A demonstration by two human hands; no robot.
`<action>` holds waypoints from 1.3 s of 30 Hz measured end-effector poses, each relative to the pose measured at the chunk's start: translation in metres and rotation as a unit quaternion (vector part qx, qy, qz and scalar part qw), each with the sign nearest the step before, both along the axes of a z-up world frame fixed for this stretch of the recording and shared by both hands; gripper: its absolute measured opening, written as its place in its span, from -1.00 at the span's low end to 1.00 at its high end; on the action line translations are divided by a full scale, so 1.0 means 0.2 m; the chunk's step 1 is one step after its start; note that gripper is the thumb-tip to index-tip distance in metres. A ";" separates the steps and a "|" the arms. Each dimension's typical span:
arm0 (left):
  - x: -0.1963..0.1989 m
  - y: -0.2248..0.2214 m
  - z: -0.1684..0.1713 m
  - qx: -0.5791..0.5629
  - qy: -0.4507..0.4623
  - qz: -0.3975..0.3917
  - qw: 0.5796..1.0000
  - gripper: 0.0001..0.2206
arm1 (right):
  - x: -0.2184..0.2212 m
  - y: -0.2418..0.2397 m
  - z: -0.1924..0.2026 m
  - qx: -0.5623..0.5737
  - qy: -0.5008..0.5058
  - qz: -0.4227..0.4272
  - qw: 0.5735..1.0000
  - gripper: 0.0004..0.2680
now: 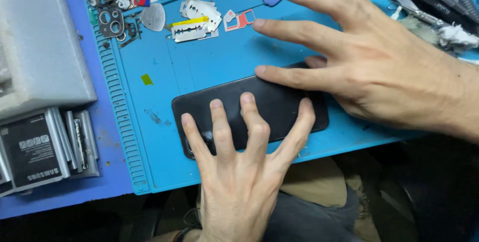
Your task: Pressing the back cover of a smartphone to ensure it is properly adhered to the frame
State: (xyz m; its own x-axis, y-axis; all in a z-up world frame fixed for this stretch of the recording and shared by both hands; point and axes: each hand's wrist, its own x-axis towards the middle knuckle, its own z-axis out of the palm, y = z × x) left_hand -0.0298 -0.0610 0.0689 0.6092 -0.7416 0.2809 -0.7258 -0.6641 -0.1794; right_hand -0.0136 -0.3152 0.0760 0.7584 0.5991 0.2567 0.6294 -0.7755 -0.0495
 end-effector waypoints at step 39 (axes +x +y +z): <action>0.08 0.10 -0.09 -0.078 -0.001 0.046 0.996 -0.68 | -0.17 -0.16 -0.13 -0.017 0.285 -0.288 0.914 -0.26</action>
